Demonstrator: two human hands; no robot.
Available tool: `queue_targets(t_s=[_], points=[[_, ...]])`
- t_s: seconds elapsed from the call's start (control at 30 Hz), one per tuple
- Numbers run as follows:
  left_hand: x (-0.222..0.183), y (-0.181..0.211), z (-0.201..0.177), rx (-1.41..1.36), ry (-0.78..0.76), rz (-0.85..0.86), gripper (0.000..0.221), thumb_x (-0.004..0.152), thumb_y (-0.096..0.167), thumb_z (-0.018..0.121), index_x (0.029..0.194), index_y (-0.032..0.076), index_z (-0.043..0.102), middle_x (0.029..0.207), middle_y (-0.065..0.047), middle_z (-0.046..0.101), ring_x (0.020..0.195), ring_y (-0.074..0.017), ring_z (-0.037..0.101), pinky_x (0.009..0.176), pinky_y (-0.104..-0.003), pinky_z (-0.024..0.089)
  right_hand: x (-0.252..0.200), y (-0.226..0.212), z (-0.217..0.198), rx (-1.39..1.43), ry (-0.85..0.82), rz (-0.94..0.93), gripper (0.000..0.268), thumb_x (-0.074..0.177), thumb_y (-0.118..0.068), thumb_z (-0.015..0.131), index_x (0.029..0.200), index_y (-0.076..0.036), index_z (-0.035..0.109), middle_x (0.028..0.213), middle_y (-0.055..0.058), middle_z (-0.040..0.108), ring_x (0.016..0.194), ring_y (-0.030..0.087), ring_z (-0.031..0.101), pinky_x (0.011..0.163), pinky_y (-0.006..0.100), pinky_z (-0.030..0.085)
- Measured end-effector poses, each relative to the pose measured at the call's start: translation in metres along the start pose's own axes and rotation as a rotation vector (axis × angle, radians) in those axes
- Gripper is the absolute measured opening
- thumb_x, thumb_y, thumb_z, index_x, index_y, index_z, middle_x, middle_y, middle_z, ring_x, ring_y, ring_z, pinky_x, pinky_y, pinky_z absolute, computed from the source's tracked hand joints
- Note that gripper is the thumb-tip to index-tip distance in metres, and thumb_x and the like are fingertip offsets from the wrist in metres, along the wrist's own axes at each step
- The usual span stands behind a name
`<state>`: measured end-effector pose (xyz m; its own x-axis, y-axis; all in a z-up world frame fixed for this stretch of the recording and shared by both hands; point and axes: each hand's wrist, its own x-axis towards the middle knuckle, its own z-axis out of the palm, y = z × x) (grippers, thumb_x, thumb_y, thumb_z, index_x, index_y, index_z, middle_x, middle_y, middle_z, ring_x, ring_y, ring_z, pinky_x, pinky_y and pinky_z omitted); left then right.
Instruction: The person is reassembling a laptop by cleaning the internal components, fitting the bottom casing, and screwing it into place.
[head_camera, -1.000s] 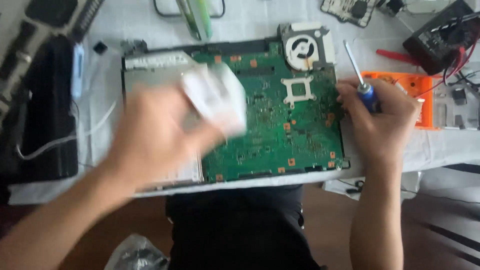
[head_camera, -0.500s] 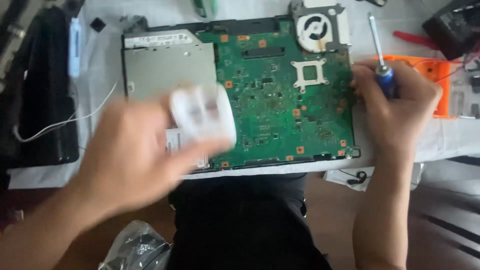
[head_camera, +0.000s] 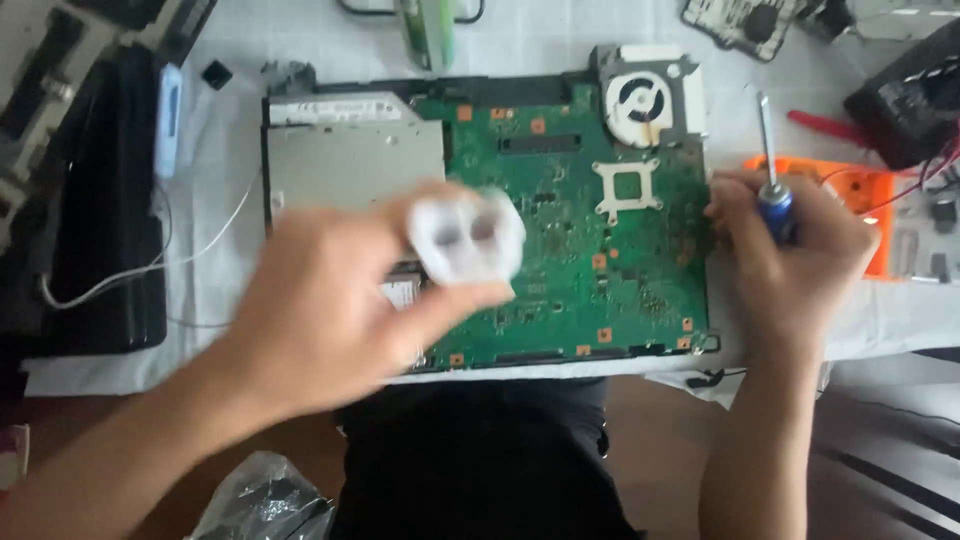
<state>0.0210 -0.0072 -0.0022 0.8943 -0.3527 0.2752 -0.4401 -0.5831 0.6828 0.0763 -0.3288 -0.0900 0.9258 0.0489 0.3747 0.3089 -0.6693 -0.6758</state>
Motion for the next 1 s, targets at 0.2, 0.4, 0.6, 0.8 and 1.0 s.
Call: queue_targets(t_s=[0.2,0.4,0.6,0.8,1.0], points=[[0.026,-0.024,-0.003,0.066,0.089,-0.020,0.024,0.093,0.026,0.078,0.096,0.002,0.076,0.067,-0.004,0.071,0.042,-0.0085,0.052,0.036,-0.023,0.042,0.003,-0.002,-0.004,-0.070,-0.015,0.042,0.007,0.107,0.001,0.080,0.100,-0.001,0.081,0.080,0.004,0.067,0.074,0.010,0.051,0.070,0.026,0.038],[0.055,-0.048,-0.006,0.130,0.206,-0.016,0.037,0.097,0.011,0.081,0.125,-0.010,0.068,0.102,-0.017,0.079,0.075,-0.0205,0.075,0.048,-0.021,0.050,0.007,-0.006,-0.007,-0.049,-0.053,0.118,0.005,0.104,-0.007,0.079,0.105,-0.003,0.080,0.082,0.003,0.072,0.078,0.009,0.064,0.074,0.023,0.045],[0.093,-0.036,0.044,0.036,0.158,0.126,0.034,0.099,0.033,0.071,0.121,0.006,0.067,0.077,0.004,0.072,0.046,-0.0044,0.043,0.042,-0.019,0.032,0.006,-0.004,-0.006,0.034,-0.039,0.149,0.008,0.099,-0.001,0.082,0.106,0.001,0.079,0.092,0.008,0.075,0.079,0.010,0.064,0.075,0.023,0.049],[0.106,-0.043,0.024,-0.131,-0.015,0.033,0.028,0.094,0.019,0.075,0.116,0.003,0.067,0.096,-0.005,0.076,0.055,-0.0067,0.050,0.049,-0.016,0.041,0.005,-0.002,-0.008,0.035,-0.054,0.121,0.011,0.101,-0.002,0.082,0.111,0.002,0.079,0.094,0.009,0.075,0.079,0.010,0.063,0.074,0.023,0.047],[0.082,-0.038,0.003,0.026,0.005,0.025,0.031,0.094,0.022,0.075,0.116,0.001,0.069,0.086,-0.002,0.077,0.044,-0.0055,0.046,0.039,-0.019,0.036,0.005,-0.002,-0.009,0.016,-0.056,0.111,0.011,0.101,-0.002,0.082,0.111,0.002,0.079,0.092,0.008,0.075,0.078,0.009,0.064,0.073,0.021,0.048]])
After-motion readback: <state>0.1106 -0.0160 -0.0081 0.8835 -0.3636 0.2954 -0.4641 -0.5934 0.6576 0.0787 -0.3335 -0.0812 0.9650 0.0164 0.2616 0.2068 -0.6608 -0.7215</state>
